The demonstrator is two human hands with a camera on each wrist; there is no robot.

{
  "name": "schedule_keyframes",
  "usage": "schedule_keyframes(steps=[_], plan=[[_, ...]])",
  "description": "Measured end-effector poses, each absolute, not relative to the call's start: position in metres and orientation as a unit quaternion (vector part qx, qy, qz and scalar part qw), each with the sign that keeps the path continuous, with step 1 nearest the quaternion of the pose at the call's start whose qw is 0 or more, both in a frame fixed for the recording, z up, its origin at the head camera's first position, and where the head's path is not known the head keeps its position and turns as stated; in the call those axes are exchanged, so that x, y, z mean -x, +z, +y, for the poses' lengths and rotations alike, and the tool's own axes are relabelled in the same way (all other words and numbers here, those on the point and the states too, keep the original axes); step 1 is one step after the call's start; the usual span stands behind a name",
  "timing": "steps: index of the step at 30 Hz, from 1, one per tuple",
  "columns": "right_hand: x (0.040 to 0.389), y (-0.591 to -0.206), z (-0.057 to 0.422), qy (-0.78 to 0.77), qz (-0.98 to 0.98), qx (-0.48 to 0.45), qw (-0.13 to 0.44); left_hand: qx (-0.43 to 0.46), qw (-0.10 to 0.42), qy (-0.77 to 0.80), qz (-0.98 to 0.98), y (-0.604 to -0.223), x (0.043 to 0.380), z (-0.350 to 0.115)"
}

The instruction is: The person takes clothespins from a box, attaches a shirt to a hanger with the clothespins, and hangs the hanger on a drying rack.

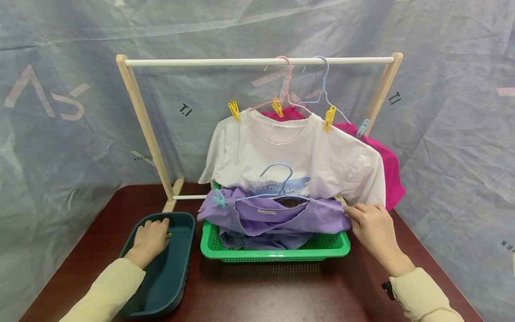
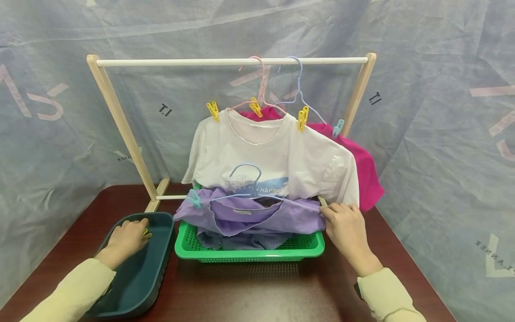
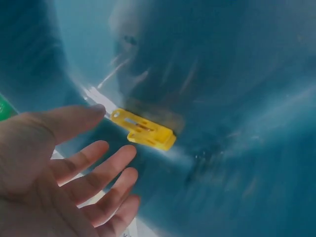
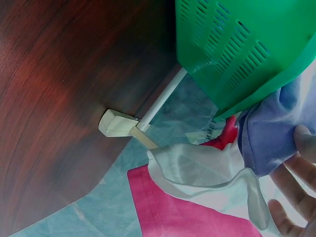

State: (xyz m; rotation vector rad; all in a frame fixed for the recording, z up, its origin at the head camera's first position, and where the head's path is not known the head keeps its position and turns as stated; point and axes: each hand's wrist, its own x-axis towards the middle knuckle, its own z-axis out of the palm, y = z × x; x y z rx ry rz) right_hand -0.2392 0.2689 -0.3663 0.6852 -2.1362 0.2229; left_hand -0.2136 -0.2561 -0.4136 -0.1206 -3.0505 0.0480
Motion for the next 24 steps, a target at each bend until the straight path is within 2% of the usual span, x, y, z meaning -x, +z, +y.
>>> schedule_keyframes(steps=[5,15,24], plan=[[0.239,-0.367,0.269,0.089,-0.855,-0.275,0.43,0.026,0.02,0.019,-0.999,-0.419,0.215,-0.256],[0.239,-0.366,0.269,0.087,-0.858,-0.273,0.426,0.034,0.043,0.009,-0.998,-0.425,0.217,-0.256],[0.239,-0.367,0.269,0.086,-0.859,-0.274,0.424,0.035,0.015,0.01,-0.999,-0.426,0.218,-0.257]])
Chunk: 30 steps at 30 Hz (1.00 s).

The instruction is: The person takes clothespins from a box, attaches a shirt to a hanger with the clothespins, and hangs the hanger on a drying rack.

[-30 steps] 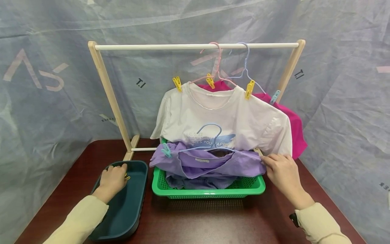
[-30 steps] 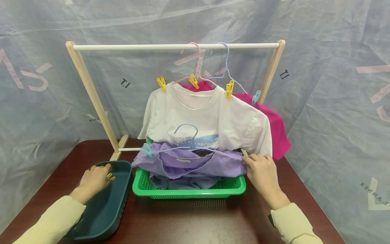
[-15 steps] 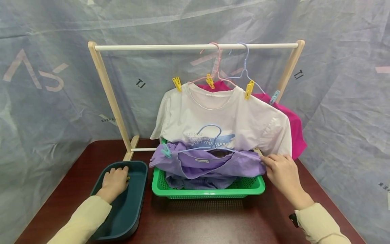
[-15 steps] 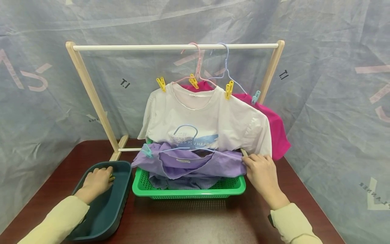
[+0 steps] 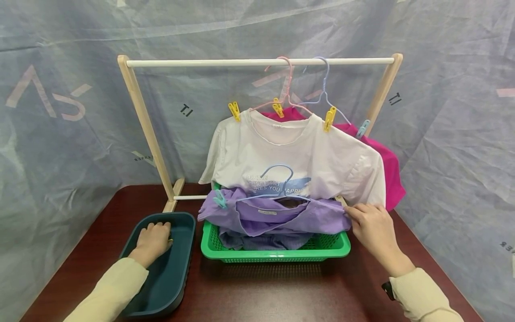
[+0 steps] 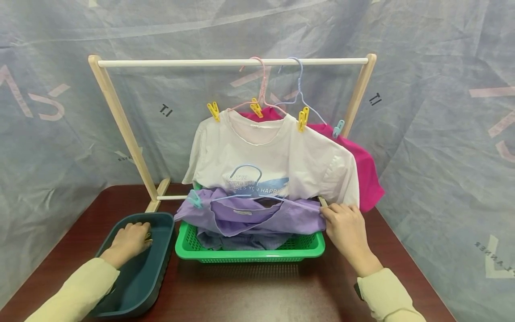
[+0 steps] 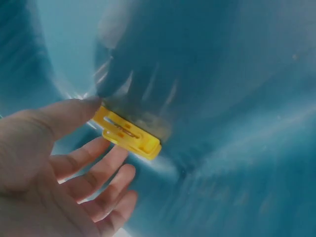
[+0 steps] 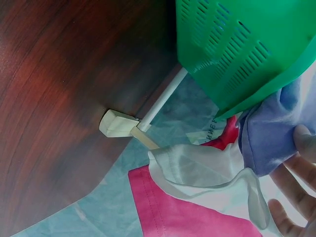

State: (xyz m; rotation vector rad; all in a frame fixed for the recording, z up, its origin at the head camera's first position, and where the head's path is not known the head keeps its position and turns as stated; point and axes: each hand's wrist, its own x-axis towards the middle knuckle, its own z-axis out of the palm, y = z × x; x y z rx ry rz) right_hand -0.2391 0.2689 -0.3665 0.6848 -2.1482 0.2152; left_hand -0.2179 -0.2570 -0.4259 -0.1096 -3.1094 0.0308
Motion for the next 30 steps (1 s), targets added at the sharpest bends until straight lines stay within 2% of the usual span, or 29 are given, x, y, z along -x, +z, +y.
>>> schedule_keyframes(steps=[19,30], plan=[[0.24,-0.367,0.27,0.086,-0.858,-0.278,0.424,0.044,0.0,-0.011,-0.999,-0.426,0.217,-0.261],[0.24,-0.366,0.268,0.09,-0.857,-0.277,0.425,0.052,0.042,-0.024,-0.997,-0.41,0.216,-0.259]])
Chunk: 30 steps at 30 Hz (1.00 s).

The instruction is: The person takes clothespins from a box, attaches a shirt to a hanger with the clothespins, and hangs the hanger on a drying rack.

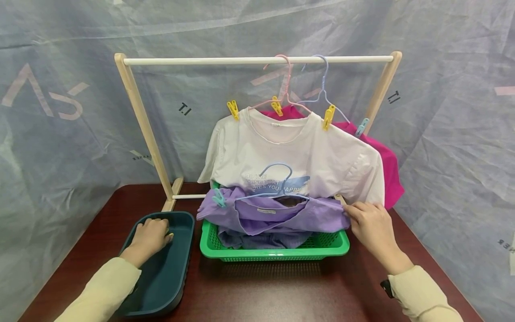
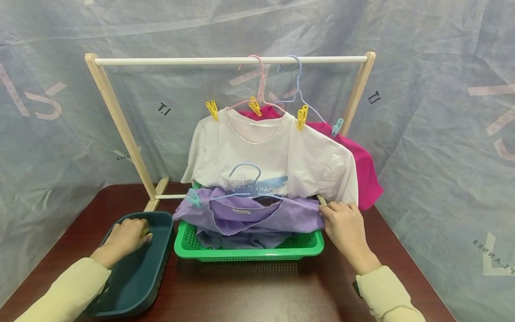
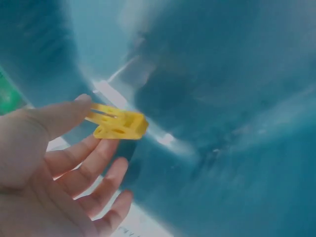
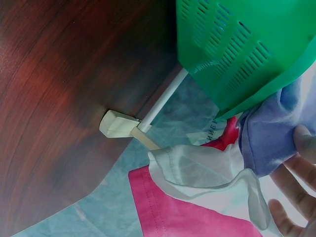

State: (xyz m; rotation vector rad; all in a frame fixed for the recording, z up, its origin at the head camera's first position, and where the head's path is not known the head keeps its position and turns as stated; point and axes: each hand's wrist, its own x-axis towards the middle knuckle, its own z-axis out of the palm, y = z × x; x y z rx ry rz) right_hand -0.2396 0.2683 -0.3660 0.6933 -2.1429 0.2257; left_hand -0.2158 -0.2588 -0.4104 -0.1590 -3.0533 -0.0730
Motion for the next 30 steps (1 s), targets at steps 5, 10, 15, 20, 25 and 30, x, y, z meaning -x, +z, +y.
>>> schedule_keyframes(steps=[5,10,15,20,25,30], plan=[[0.239,-0.366,0.268,0.091,-0.856,-0.275,0.429,0.06,0.081,-0.04,-0.994,-0.398,0.217,-0.253],[0.239,-0.366,0.267,0.092,-0.856,-0.272,0.43,0.068,0.109,-0.057,-0.99,-0.386,0.217,-0.247],[0.239,-0.367,0.267,0.093,-0.858,-0.27,0.427,0.074,0.128,-0.069,-0.987,-0.367,0.216,-0.238],[0.239,-0.367,0.267,0.093,-0.859,-0.27,0.426,0.09,0.161,-0.082,-0.979,-0.347,0.215,-0.231],[0.239,-0.367,0.267,0.093,-0.859,-0.269,0.425,0.097,0.189,-0.103,-0.972,-0.33,0.214,-0.22],[0.239,-0.367,0.267,0.093,-0.859,-0.269,0.426,0.112,0.223,-0.118,-0.961,-0.319,0.213,-0.207]])
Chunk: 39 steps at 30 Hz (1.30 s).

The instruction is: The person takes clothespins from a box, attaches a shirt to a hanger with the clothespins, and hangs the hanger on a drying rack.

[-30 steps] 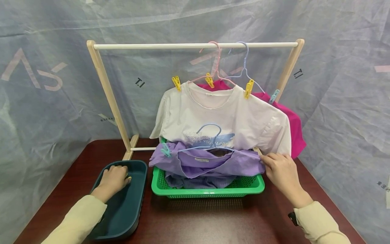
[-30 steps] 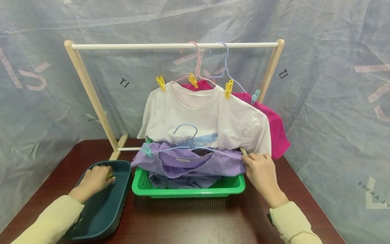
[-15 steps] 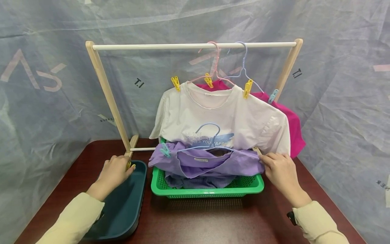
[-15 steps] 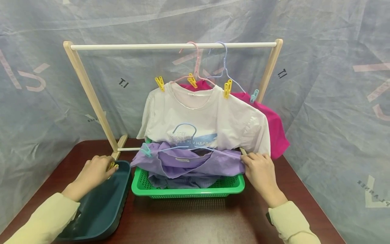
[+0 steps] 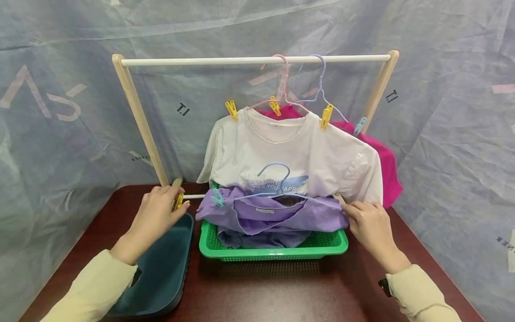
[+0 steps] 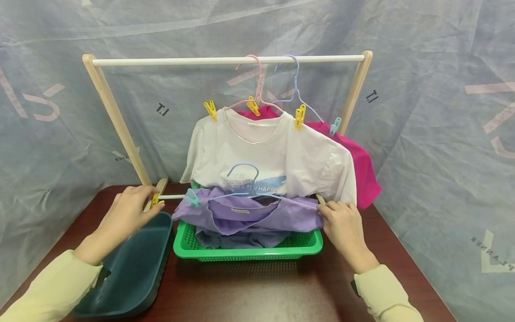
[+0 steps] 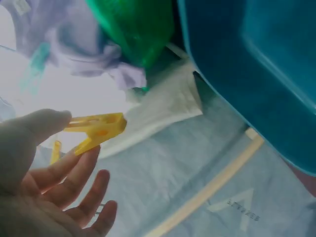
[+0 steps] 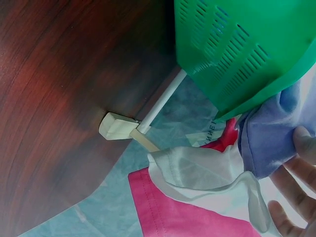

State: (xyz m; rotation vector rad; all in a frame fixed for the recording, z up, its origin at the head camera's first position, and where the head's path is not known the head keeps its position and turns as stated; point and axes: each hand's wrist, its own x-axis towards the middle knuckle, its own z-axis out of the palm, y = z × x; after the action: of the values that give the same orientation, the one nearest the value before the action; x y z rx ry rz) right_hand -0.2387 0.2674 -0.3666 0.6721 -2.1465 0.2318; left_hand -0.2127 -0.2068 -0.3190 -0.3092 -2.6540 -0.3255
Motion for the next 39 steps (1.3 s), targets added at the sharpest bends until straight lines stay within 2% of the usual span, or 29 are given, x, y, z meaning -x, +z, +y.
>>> schedule_keyframes(steps=[8,13,29,39], plan=[[0.24,-0.367,0.267,0.092,-0.858,-0.266,0.43,0.154,0.303,-0.131,-0.931,-0.312,0.207,-0.189],[0.241,-0.368,0.267,0.09,-0.857,-0.264,0.433,0.172,0.332,-0.133,-0.918,-0.304,0.203,-0.177],[0.243,-0.369,0.266,0.093,-0.858,-0.257,0.435,0.246,0.361,-0.137,-0.889,-0.29,0.194,-0.142],[0.243,-0.369,0.266,0.091,-0.859,-0.256,0.433,0.277,0.32,-0.142,-0.895,-0.286,0.188,-0.115]])
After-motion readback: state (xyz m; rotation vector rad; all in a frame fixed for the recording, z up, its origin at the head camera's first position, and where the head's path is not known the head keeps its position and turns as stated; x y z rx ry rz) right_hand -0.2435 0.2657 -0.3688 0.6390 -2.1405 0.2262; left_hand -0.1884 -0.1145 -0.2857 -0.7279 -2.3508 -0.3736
